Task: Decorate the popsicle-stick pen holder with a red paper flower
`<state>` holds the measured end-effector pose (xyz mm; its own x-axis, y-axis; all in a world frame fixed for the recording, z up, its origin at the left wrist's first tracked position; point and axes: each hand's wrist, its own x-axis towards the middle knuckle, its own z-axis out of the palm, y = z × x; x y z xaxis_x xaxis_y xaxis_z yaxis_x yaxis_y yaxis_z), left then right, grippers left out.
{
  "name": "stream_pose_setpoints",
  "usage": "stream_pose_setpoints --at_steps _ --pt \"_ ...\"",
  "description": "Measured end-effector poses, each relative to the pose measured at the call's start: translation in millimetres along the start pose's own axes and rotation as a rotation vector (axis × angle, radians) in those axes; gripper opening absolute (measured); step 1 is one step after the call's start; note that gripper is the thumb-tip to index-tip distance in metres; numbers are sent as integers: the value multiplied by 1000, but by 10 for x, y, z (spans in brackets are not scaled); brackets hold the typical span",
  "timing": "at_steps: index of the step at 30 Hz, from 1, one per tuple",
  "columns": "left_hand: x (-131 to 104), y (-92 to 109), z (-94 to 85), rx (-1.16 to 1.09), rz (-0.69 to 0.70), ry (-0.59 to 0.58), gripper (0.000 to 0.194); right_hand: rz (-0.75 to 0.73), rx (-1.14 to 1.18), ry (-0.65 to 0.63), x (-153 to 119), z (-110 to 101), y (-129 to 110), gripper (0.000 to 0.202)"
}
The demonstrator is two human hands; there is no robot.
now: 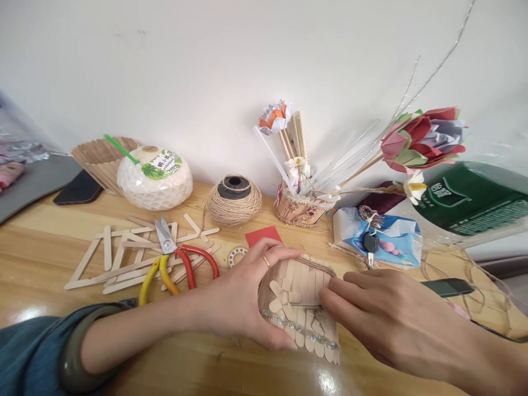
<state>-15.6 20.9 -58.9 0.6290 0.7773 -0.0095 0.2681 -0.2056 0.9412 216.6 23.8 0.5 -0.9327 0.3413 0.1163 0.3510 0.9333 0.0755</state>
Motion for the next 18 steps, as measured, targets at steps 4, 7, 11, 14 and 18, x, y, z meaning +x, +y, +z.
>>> stream_pose_setpoints --at_steps 4,7,11,14,18 --pt "0 0 2 19 -3 1 95 -18 -13 12 -9 26 9 46" --pt "9 7 -3 20 -10 -3 96 -41 -27 33 -13 39 14 45" --pt "13 14 -8 8 -23 -5 96 -65 -59 68 -15 46 33 42" --pt "8 12 -9 2 -32 -7 96 -85 -72 84 -23 56 48 41" --pt "9 7 -12 -8 -33 -8 96 -68 -33 107 -55 95 38 39"
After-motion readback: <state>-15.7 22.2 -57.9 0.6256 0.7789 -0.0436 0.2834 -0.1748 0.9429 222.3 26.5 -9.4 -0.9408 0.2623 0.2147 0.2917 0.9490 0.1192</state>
